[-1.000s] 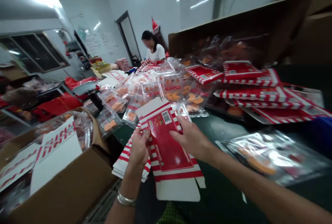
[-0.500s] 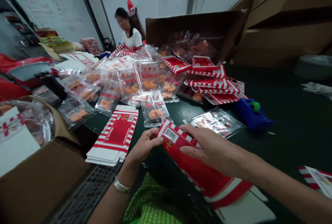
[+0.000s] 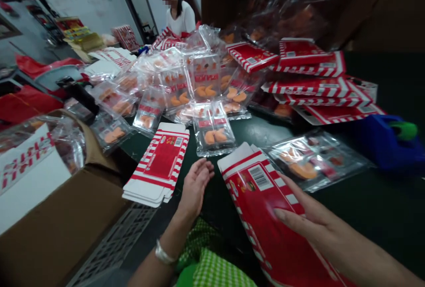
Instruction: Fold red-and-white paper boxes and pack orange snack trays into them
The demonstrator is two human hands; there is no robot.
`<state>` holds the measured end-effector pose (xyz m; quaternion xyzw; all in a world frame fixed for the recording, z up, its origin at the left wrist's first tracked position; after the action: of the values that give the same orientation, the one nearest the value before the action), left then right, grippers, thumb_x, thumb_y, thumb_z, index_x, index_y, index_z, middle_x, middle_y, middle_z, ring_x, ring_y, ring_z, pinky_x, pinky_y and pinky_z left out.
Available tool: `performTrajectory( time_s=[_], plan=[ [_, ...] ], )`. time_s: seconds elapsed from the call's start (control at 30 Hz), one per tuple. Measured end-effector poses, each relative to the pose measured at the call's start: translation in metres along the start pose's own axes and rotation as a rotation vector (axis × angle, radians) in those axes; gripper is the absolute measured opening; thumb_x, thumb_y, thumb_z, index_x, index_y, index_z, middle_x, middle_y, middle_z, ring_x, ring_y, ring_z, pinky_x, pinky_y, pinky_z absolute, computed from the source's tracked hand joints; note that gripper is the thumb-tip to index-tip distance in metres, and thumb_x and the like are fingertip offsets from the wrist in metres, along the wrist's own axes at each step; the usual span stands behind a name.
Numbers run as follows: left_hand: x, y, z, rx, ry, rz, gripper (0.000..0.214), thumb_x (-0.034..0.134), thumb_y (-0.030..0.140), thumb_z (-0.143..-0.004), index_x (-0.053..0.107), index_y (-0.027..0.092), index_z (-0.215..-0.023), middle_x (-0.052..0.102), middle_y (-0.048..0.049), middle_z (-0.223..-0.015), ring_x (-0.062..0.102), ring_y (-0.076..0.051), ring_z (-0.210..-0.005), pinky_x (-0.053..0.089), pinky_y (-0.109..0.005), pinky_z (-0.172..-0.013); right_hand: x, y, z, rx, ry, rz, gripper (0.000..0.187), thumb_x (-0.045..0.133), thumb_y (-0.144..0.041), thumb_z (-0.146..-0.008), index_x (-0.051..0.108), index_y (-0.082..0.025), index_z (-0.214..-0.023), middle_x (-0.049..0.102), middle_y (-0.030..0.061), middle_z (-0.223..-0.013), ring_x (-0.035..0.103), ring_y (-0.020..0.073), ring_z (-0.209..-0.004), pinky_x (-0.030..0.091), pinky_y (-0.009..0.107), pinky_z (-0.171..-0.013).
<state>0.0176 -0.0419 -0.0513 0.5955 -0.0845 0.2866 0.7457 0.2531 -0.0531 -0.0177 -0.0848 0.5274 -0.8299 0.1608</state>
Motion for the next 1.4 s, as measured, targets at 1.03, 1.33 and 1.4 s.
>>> performTrajectory(
  time_s=[1.03, 1.33, 1.4],
  plan=[
    [0.081, -0.019, 0.028, -0.272, -0.550, -0.289, 0.073, 0.068, 0.024, -0.079, 0.031, 0.018, -0.141, 0.067, -0.0130, -0.116, 0.067, -0.027, -0.098, 0.054, -0.038, -0.082, -0.008, 0.031, 0.037, -0.075, 0.033, -0.787, 0.087, 0.067, -0.034, -0.082, 0.012, -0.028, -0.150, 0.064, 0.0141, -0.121, 0.066, 0.0304, -0.101, 0.052, 0.047, -0.086],
    [0.092, -0.030, 0.039, -0.404, -0.699, -0.293, 0.073, 0.070, 0.028, -0.078, 0.031, 0.024, -0.139, 0.070, -0.0100, -0.103, 0.070, -0.027, -0.086, 0.055, -0.038, -0.072, -0.032, 0.035, 0.052, -0.114, 0.141, -0.589, 0.085, 0.070, -0.039, -0.080, 0.019, -0.033, -0.147, 0.047, 0.0120, -0.141, 0.061, 0.0304, -0.110, 0.054, 0.046, -0.088],
    [0.090, -0.028, 0.038, -0.355, -0.667, -0.355, 0.060, 0.068, 0.032, -0.080, 0.039, 0.023, -0.131, 0.069, -0.0092, -0.101, 0.069, -0.025, -0.085, 0.055, -0.036, -0.072, -0.032, 0.034, 0.058, -0.145, 0.145, -0.531, 0.083, 0.070, -0.041, -0.079, 0.023, -0.029, -0.146, 0.047, 0.0131, -0.140, 0.060, 0.0301, -0.112, 0.053, 0.045, -0.090]
  ],
)
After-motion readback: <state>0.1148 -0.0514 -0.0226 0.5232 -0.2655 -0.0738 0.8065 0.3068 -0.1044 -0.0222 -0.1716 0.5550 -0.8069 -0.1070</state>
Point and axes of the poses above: each hand's wrist, its own z-axis away from the middle knuckle, its own x-axis out of the palm, y = z × x, the point moved 6 cm from there along -z, towards the middle knuckle
